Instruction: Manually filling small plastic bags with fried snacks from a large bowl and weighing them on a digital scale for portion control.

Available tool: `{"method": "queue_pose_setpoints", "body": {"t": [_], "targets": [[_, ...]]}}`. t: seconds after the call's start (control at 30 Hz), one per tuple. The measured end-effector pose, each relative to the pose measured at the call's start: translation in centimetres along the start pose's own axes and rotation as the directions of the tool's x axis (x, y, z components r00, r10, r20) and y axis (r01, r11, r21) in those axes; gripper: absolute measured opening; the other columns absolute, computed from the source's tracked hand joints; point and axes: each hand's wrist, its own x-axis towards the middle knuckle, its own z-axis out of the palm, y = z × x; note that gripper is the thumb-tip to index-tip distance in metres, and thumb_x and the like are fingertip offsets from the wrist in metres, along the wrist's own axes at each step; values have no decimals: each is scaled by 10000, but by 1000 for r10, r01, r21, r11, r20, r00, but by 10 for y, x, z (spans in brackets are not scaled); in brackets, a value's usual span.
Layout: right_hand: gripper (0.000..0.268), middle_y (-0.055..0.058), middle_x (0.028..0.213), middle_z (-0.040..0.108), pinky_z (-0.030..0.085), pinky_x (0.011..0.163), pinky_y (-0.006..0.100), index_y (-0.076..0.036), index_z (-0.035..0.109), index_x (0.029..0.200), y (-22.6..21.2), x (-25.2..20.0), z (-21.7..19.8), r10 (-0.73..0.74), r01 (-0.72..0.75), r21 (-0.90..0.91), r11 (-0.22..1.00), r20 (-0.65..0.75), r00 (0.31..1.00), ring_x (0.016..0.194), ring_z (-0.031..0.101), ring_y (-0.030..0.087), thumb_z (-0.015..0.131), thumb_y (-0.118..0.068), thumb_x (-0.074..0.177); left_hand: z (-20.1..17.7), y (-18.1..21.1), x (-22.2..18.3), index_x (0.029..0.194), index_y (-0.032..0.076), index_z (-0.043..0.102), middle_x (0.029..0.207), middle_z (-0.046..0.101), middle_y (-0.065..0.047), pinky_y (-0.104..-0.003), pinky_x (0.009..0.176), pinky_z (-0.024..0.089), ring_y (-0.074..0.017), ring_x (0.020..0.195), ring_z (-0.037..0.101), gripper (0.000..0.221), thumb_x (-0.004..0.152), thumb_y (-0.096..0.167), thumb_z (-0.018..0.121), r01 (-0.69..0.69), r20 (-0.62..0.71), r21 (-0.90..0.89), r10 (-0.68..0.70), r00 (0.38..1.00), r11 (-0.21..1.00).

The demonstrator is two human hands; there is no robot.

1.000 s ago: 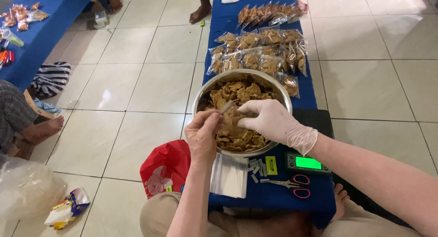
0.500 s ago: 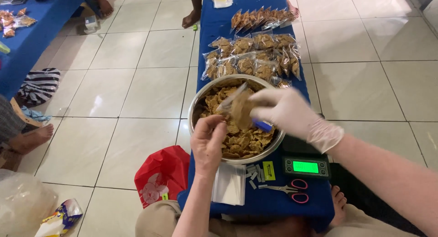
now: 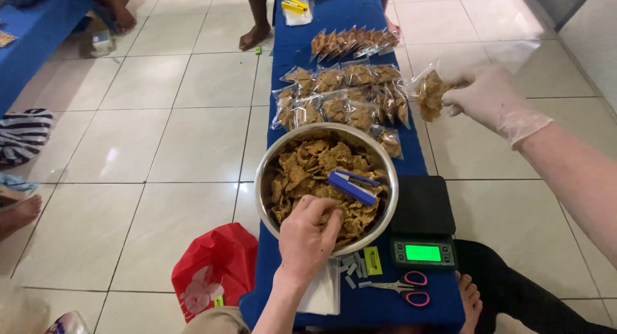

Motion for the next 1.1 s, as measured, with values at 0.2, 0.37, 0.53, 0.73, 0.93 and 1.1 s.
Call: {"method": "queue_pose_setpoints", "body": {"t": [0.2,0.37,0.53,0.73,0.93,1.1], "targets": [[328,201,891,746,544,583,278,92,719,1148,15,33,14,57,-57,31,998,9,998,630,676,205,674,64,825,-2,1,2,964,75,766,943,753,-34,-272,596,583,-166,681,713,139,840,127,734,1,21,15,-1,1000,1000],[281,145,846,745,553,634,255,40,743,1115,9,28,30,101,-101,72,992,-4,995,659,685,169,657,30,848,0,2,2,955,69,761,928,749,-33,-263,583,571,-160,678,700,134,830,112,740,-11,5,11,11,1000,1000],[305,160,913,753,558,605,229,69,724,1115,9,44,50,161,-159,159,974,2,987,652,675,156,648,94,820,1,2,4,966,63,751,940,748,-35,-256,627,595,-154,721,712,139,835,108,741,-30,21,61,29,999,998],[309,142,1058,758,576,580,183,77,698,1146,21,78,84,169,-163,290,943,4,986,636,716,152,678,57,839,2,0,1,972,68,741,951,737,-34,-271,644,583,-174,757,709,154,828,122,749,-34,21,90,32,999,995],[250,125,955,771,542,520,167,27,726,1119,39,111,114,172,-151,272,950,-54,984,630,706,112,723,7,870,3,2,4,946,70,738,894,730,-37,-267,622,591,-164,721,695,118,833,107,742,-1,51,105,-4,999,994],[219,150,902,718,537,656,312,34,732,1085,55,117,117,-3,-1,-31,1000,-115,993,701,635,209,611,-35,917,8,1,3,954,85,764,910,732,-14,-241,560,572,-133,658,687,134,826,125,756,41,7,113,-42,999,993]]}}
